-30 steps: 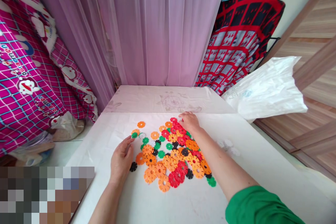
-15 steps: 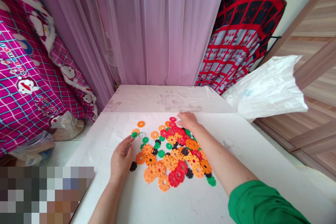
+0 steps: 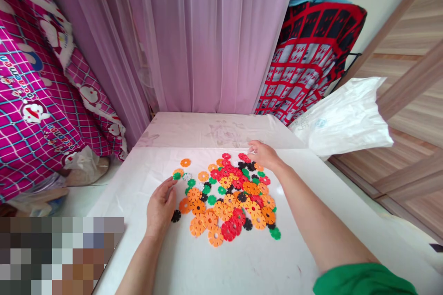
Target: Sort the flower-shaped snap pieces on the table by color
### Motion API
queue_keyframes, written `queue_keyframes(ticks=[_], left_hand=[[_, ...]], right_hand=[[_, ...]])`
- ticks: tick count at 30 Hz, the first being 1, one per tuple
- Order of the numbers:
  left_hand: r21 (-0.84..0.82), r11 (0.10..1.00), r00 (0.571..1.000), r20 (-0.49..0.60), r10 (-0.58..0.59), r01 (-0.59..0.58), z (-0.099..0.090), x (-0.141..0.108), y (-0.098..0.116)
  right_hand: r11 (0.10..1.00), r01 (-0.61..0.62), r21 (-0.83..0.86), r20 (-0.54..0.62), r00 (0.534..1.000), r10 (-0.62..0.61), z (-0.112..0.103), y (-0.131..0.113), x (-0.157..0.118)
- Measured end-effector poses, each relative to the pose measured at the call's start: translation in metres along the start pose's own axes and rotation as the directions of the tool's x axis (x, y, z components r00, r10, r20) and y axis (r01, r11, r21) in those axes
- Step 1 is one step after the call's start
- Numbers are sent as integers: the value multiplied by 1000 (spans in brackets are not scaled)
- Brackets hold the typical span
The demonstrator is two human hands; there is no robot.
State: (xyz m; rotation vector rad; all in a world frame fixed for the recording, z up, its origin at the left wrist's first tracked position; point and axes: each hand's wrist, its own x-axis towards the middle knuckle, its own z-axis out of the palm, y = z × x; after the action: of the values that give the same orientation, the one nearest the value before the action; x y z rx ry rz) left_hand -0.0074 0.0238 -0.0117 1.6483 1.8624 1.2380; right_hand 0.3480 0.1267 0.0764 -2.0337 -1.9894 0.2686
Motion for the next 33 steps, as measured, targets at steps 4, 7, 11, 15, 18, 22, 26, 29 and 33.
queue_keyframes(ticks=[4, 7, 11, 15, 18, 22, 26, 29, 33], left_hand=[[18, 1000, 1000, 14, -17, 16, -1, 0, 5], [35, 999, 999, 23, -33, 32, -2, 0, 8], [49, 998, 999, 24, -33, 32, -3, 1, 8], [61, 997, 999, 35, -41, 39, -5, 2, 8], [75, 995, 997, 45, -63, 60, -5, 3, 9], [82, 993, 995, 40, -90, 87, -6, 3, 10], [78, 993, 994, 42, -97, 94, -6, 3, 10], [75, 992, 993, 43, -106, 103, -6, 2, 10], [75, 994, 996, 30, -81, 78, -6, 3, 8]], right_hand=[[997, 10, 77, -31, 999, -8, -23, 42, -40], [996, 59, 60, -25, 998, -58, -32, 66, -69], [997, 81, -6, 2, 997, -81, -35, 85, -93], [988, 135, -73, 17, 991, -134, -31, 96, -101], [982, 157, -103, 28, 987, -155, -29, 100, -103], [978, 173, -119, 43, 985, -169, -29, 99, -104], [979, 162, -123, 66, 986, -155, -28, 94, -104], [984, 139, -114, 78, 988, -131, -28, 93, -105], [990, 110, -88, 18, 994, -109, -34, 98, -103]])
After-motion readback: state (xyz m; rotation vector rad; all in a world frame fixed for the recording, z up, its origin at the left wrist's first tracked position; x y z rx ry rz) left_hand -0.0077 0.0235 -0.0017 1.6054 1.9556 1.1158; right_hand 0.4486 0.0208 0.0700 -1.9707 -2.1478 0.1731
